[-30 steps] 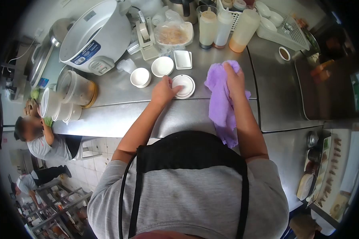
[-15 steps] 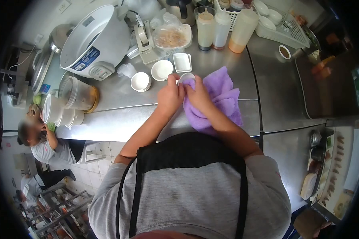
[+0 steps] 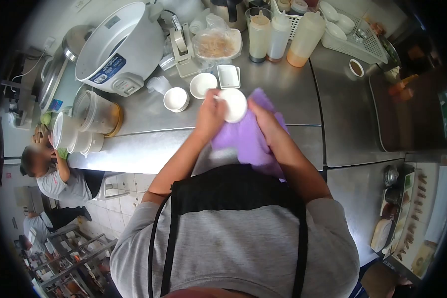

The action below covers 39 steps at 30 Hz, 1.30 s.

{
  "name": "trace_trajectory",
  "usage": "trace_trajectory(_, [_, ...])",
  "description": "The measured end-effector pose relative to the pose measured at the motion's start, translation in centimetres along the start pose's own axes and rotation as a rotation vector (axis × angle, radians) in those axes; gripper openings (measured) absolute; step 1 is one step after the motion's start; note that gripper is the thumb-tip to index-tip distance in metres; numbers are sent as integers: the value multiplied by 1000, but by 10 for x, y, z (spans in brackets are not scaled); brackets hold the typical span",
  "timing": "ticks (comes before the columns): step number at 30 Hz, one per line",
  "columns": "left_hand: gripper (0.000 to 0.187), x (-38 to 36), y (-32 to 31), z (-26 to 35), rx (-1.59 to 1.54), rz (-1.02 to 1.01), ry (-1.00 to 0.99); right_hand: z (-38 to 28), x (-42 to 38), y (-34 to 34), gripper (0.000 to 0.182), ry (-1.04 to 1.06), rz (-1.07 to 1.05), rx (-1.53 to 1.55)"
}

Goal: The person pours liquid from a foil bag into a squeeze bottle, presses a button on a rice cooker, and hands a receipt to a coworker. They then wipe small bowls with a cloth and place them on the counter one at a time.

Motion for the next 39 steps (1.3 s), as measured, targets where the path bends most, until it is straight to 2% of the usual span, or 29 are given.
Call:
trace_trajectory(3, [26, 26, 49, -32, 27, 184, 152, -11, -10, 14, 32, 205, -207, -542])
trace_trajectory(5, [23, 45, 78, -90, 327, 442, -4, -34, -15, 3, 31, 365, -89, -673])
trace_trajectory(7, [26, 50, 100, -116, 349, 557, -40, -52, -8, -1, 32, 523, 70, -864])
trace_trajectory(10, [29, 47, 110, -130, 331, 493, 138, -53, 9, -24, 33, 874, 180, -1288])
trace_trajectory(13, [34, 34, 113, -113, 355, 649, 169, -33, 31, -46, 29, 1077, 154, -1508])
trace_trajectory(16, [42, 17, 90, -78, 390, 419, 138, -2, 48, -49, 21, 1068, 8, -1739])
trace_trajectory(18, [47, 3, 45, -67, 386, 151, 195, 27, 64, -31, 18, 896, -66, -1948])
trace_trajectory(19, [48, -3, 32, -54, 371, -53, 314, 35, 68, -27, 16, 807, -105, -2049])
trace_trajectory(20, [38, -5, 15, -57, 450, -65, 329, 33, 63, -31, 13, 747, -120, -2017])
trace_trajectory(23, [29, 3, 14, -72, 401, -59, 338, 20, 64, -11, 15, 606, -274, -1798])
trace_trajectory(24, [24, 3, 14, -74, 450, 6, 235, 9, 60, -3, 15, 527, -175, -1775])
trace_trajectory(26, [22, 3, 16, -75, 444, 39, 200, -19, 48, 1, 17, 372, 11, -1726])
trace_trajectory(29, [20, 4, 17, -63, 463, -25, 191, -34, 33, -15, 20, 778, 45, -1540])
trace_trajectory(32, [19, 1, 6, -63, 487, -59, 165, -11, 33, -44, 21, 1071, 62, -1314])
trace_trajectory(35, [20, 3, 0, -66, 469, -41, 148, 46, 46, -42, 22, 1230, -91, -2035])
trace_trajectory(38, [20, 5, 1, -67, 462, -54, 159, 58, 39, -40, 19, 1191, -242, -2028])
trace_trajectory(39, [20, 2, 2, -68, 468, -69, 169, 59, 38, -39, 18, 1110, -350, -2055])
Point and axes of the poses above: each hand's wrist, its own x-axis towards the middle knuckle, its own y-axis out of the back of the hand, z = x × y, the point moved 2 cm from there along x, towards the middle knuckle, and after that the axes turned 8 degrees about y, right-handed, at the moved point
